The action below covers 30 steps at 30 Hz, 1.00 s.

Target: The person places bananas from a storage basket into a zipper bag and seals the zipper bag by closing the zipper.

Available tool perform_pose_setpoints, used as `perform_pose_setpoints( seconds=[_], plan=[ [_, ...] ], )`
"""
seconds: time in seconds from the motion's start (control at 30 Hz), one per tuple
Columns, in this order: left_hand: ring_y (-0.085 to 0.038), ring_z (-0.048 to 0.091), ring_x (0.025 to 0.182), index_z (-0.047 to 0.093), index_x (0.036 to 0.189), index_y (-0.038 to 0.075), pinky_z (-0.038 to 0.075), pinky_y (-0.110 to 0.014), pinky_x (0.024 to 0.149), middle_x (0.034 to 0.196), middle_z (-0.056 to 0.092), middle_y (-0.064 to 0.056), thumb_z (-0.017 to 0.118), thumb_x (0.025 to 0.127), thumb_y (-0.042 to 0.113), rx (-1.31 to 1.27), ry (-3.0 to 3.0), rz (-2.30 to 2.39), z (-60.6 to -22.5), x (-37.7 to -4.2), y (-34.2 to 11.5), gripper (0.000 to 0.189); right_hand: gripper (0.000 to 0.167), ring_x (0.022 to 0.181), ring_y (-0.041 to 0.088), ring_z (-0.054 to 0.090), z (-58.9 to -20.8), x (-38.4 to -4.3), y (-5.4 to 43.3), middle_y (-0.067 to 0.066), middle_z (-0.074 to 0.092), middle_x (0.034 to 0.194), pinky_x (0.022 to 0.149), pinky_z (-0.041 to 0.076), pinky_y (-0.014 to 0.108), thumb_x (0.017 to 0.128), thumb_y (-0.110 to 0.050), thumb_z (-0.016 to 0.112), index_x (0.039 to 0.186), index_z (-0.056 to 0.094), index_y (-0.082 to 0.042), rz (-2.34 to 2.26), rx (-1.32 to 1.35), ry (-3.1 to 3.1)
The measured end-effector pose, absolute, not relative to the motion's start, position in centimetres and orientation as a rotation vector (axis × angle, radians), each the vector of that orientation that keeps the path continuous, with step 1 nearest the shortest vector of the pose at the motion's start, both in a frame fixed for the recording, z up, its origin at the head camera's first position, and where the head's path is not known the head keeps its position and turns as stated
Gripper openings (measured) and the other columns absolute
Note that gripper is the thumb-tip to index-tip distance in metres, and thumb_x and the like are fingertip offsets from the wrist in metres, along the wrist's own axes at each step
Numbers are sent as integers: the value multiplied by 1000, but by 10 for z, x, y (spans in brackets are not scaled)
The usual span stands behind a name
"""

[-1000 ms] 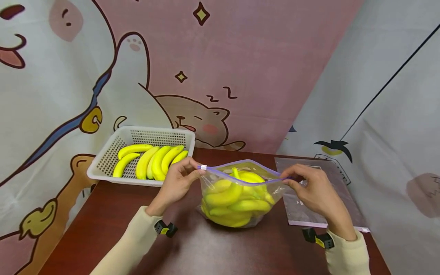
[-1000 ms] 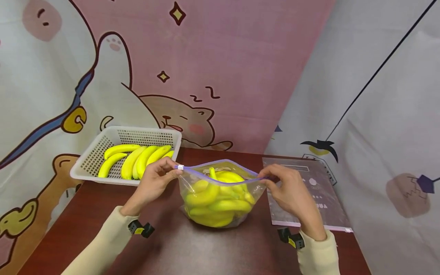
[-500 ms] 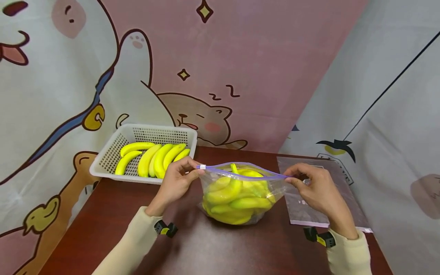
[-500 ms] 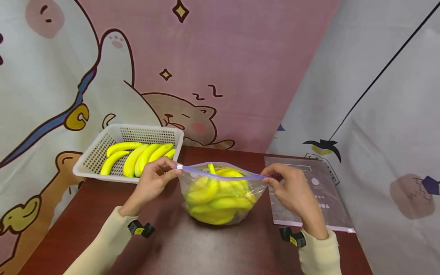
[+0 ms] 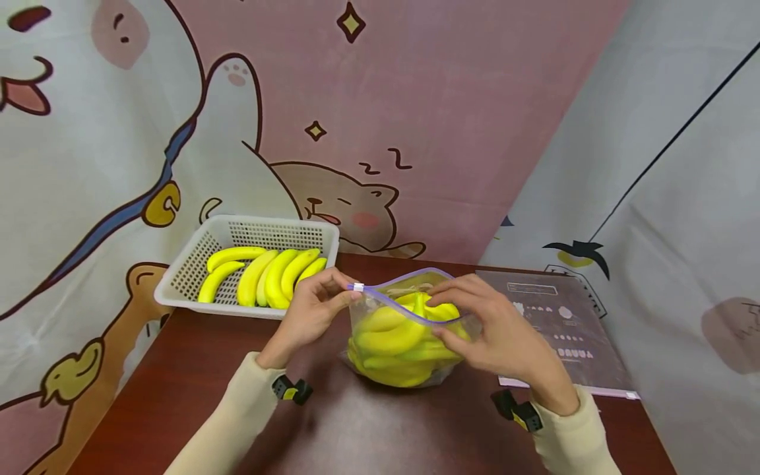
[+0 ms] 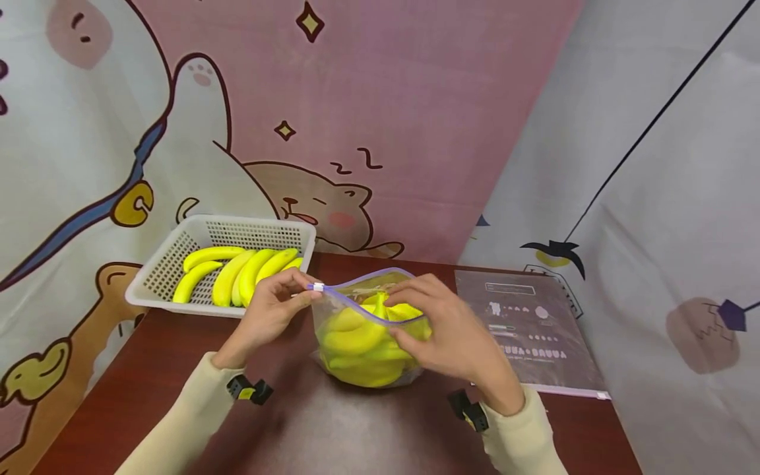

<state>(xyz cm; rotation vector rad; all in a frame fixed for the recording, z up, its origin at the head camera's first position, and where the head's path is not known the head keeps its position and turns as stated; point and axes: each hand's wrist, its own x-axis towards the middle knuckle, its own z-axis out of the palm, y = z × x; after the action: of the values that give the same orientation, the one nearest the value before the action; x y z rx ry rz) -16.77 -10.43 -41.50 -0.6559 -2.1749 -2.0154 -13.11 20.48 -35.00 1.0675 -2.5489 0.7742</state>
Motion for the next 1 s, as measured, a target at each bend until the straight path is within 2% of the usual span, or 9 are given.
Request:
perform_pose_setpoints(
  seconds=[0.13, 0.3, 0.43, 0.5, 0.6, 0.67, 0.83, 1.0],
  plan=[
    [-13, 68, 89, 66, 91, 3, 55, -25, 78, 101, 74, -20, 72, 94, 5, -657, -2200, -1997, -414, -169, -105, 7, 39, 128, 16, 57, -351, -133, 191, -4, 66, 132, 102, 52, 41, 82, -23, 85, 119, 72, -18, 677, 1217, -2604],
    [-14, 67, 83, 66, 89, 5, 54, -24, 74, 97, 75, -17, 74, 93, 7, -640, -2222, -1982, -415, -170, -103, 9, 40, 113, 13, 62, -351, -134, 184, -6, 69, 116, 96, 54, 37, 79, -25, 87, 114, 73, -15, 533, 1229, -2647],
    [-13, 67, 80, 67, 89, 4, 54, -24, 72, 94, 76, -16, 75, 92, 7, -622, -2218, -1952, -416, -171, -103, 9, 35, 100, 9, 66, -350, -133, 181, -8, 72, 109, 87, 57, 34, 82, -29, 85, 113, 74, -16, 445, 1191, -2732],
    [-13, 67, 80, 67, 89, 5, 54, -24, 72, 94, 76, -15, 75, 92, 6, -609, -2214, -1944, -416, -171, -102, 8, 29, 89, 6, 68, -350, -134, 179, -10, 74, 100, 80, 58, 31, 84, -29, 84, 109, 75, -18, 442, 1165, -2781],
    [-13, 69, 82, 68, 89, 5, 55, -24, 74, 96, 77, -14, 76, 92, 6, -592, -2217, -1939, -416, -170, -102, 8, 19, 72, -2, 63, -351, -137, 178, -15, 73, 85, 66, 52, 24, 86, -30, 83, 102, 76, -23, 466, 1116, -2860],
    [-14, 69, 83, 68, 89, 5, 56, -25, 74, 97, 77, -14, 76, 91, 7, -588, -2222, -1941, -416, -170, -101, 9, 15, 68, -5, 60, -351, -140, 178, -17, 71, 79, 62, 49, 21, 87, -31, 82, 99, 76, -24, 473, 1108, -2898],
    [-14, 68, 82, 68, 90, 7, 56, -26, 75, 95, 76, -12, 76, 92, 9, -585, -2240, -1942, -416, -168, -103, 9, 17, 65, -5, 57, -349, -145, 175, -17, 69, 78, 61, 48, 20, 88, -35, 81, 99, 76, -23, 518, 1147, -2921],
    [-13, 67, 81, 66, 92, 5, 58, -29, 75, 95, 75, -17, 73, 94, 8, -617, -2213, -1996, -416, -168, -104, 8, 20, 73, 3, 64, -340, -148, 162, -15, 69, 84, 66, 53, 23, 89, -35, 80, 102, 76, -21, 621, 1131, -2837]
  ],
)
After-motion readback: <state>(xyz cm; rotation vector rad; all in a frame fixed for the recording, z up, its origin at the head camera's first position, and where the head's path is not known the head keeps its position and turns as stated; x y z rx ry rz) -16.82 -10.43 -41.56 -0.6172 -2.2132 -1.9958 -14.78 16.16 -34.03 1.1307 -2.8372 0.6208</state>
